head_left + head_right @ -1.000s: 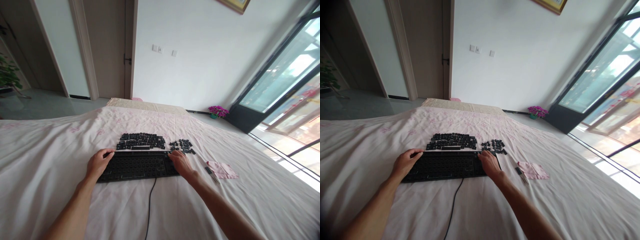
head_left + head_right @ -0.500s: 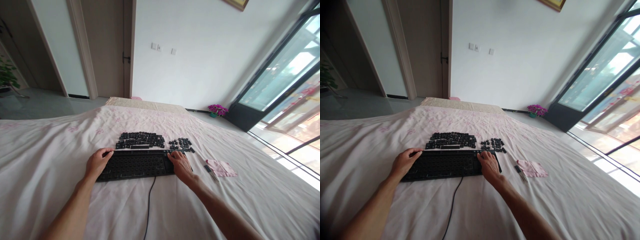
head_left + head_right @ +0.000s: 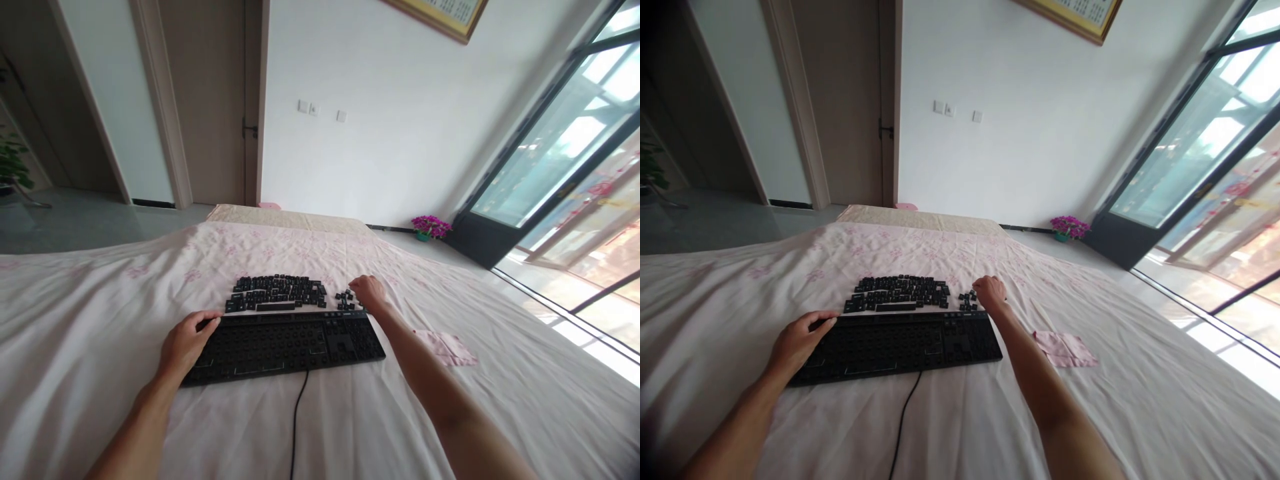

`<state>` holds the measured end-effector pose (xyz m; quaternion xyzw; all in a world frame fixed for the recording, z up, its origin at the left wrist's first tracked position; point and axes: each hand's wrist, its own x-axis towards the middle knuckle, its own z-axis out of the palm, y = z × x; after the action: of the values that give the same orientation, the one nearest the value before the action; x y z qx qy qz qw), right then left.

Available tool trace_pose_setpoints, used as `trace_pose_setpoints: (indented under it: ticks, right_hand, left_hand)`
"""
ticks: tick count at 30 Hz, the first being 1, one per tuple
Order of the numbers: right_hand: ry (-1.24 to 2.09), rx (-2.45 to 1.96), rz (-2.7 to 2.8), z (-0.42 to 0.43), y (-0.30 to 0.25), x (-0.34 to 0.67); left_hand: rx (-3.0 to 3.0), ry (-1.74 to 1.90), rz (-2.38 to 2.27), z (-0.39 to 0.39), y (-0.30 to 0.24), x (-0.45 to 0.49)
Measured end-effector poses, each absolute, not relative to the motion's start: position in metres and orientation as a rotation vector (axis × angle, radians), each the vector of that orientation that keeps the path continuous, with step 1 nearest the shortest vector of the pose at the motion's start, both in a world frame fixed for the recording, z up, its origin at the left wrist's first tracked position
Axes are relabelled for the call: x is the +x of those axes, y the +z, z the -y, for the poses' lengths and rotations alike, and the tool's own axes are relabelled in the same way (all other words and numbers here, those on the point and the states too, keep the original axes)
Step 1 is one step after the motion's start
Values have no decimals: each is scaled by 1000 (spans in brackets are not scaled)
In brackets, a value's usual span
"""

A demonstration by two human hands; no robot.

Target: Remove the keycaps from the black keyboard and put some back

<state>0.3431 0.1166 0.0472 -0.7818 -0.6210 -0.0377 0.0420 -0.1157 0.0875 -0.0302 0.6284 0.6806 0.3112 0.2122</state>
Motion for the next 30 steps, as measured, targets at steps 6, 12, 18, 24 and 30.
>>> trace_pose_setpoints:
  ticks: [6, 12, 18, 24, 30]
  right_hand:
    - [-103, -2532, 1925, -147, 40, 337]
    - [-97, -2609, 1964, -158, 36, 338]
    - [-73, -2632, 2010, -163, 32, 337]
    - [-50, -2587, 2048, -161, 33, 336]
    - [-67, -2430, 2090, -143, 55, 331]
  left_hand:
    - [1740, 868, -1894, -87, -29, -115]
    - [1744, 864, -1886, -88, -31, -116]
    - [1732, 851, -1876, -88, -30, -115]
    - [1710, 828, -1896, -87, -28, -114]
    - [1727, 840, -1894, -89, -31, -116]
